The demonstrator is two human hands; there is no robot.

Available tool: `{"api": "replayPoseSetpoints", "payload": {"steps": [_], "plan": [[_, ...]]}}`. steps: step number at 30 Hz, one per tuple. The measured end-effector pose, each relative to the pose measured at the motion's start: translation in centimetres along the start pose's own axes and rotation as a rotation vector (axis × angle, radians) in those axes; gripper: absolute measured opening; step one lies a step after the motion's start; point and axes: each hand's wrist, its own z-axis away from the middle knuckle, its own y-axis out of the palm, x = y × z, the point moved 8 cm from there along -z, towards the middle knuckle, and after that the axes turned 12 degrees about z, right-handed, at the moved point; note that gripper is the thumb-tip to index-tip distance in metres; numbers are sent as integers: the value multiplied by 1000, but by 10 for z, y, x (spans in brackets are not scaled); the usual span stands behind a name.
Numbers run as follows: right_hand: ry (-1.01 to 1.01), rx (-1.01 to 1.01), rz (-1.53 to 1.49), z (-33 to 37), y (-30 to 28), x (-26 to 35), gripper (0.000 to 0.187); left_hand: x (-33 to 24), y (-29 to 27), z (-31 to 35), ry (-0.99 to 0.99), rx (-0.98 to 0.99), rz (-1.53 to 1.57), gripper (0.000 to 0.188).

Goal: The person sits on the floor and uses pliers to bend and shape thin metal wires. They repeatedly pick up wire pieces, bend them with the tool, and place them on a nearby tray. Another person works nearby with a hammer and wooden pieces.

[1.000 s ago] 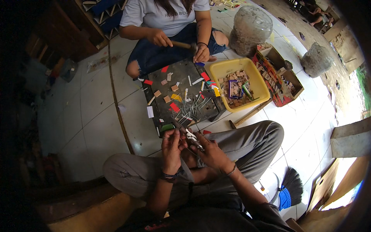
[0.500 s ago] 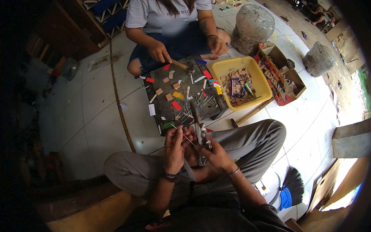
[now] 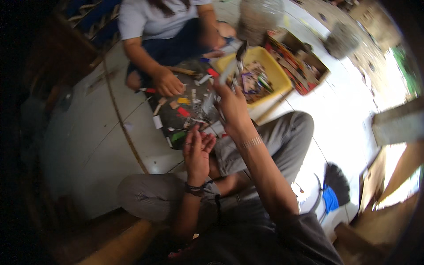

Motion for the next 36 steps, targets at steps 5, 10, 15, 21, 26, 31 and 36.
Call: {"api": "replayPoseSetpoints", "payload": {"steps": [5, 10, 15, 21, 26, 31, 36], "plan": [[-479, -70, -298, -15, 22, 117, 22, -6, 27, 0, 8, 62, 63, 38], [-567, 9, -176, -9, 12, 195, 26, -21, 68, -6, 56, 229, 98, 49], [-520, -142, 19, 16, -56, 212, 27, -33, 90, -20, -98, 272, 225, 48], [-456, -444, 824, 80, -199, 161, 38, -79, 123, -5, -110, 475, -55, 48], [25, -551, 1225, 122, -344, 57, 47, -134, 138, 16, 234, 454, -255, 51], [331, -773, 1194, 163, -479, -62, 36, -158, 148, 31, 396, 434, -251, 51], [340, -671, 1458, 172, -516, -145, 52, -156, 160, 40, 408, 409, -291, 51]]}}
